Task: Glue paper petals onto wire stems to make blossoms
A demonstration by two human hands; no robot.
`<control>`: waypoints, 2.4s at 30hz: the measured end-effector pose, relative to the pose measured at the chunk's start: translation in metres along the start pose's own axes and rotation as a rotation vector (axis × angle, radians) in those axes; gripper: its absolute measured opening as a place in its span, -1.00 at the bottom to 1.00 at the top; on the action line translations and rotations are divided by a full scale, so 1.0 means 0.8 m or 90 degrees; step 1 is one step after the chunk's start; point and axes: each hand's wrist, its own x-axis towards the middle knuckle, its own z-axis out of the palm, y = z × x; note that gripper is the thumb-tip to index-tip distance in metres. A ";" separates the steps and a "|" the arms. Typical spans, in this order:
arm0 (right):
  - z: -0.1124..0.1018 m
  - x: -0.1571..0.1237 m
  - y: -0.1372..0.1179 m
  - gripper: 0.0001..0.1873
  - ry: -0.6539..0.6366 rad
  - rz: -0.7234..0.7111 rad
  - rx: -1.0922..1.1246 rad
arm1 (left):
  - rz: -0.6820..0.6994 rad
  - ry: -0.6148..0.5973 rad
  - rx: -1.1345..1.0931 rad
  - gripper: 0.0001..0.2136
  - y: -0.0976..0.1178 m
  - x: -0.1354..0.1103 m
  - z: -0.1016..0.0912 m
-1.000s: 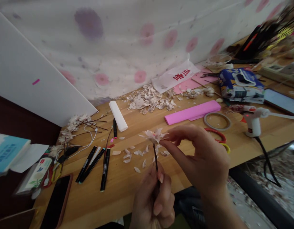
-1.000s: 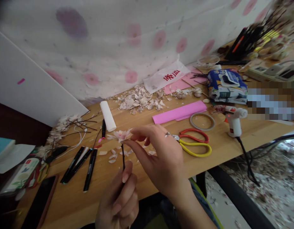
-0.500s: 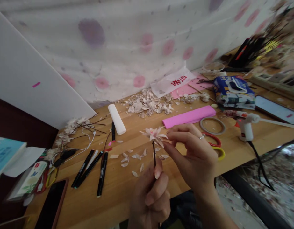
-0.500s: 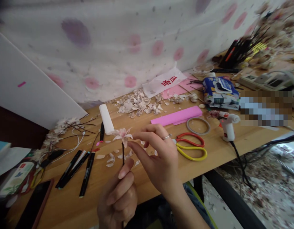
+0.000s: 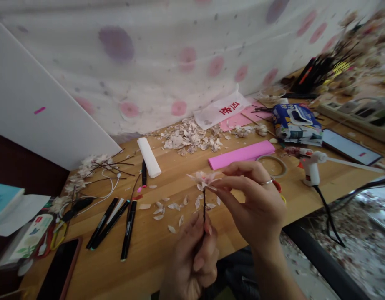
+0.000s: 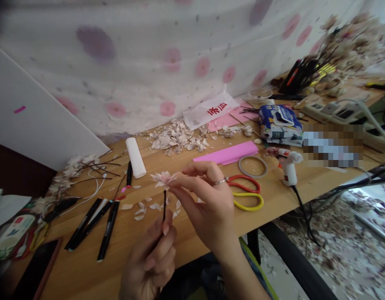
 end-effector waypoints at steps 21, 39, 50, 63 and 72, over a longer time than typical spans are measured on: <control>-0.002 -0.011 0.002 -0.67 -0.210 0.479 0.418 | -0.044 -0.099 -0.174 -0.77 0.004 -0.004 -0.010; -0.020 -0.007 0.028 -0.79 -0.286 0.476 0.546 | -0.074 0.071 -0.008 -0.82 -0.005 -0.008 0.014; -0.020 -0.010 0.030 -0.69 -0.265 0.428 0.518 | -0.089 0.097 0.007 -0.78 -0.013 -0.017 0.018; -0.014 -0.011 0.031 -0.62 -0.235 0.401 0.514 | -0.107 0.101 0.038 -0.70 -0.014 -0.013 0.025; -0.018 -0.013 0.033 -0.58 -0.232 0.425 0.484 | -0.131 0.116 0.047 -0.66 -0.013 -0.011 0.027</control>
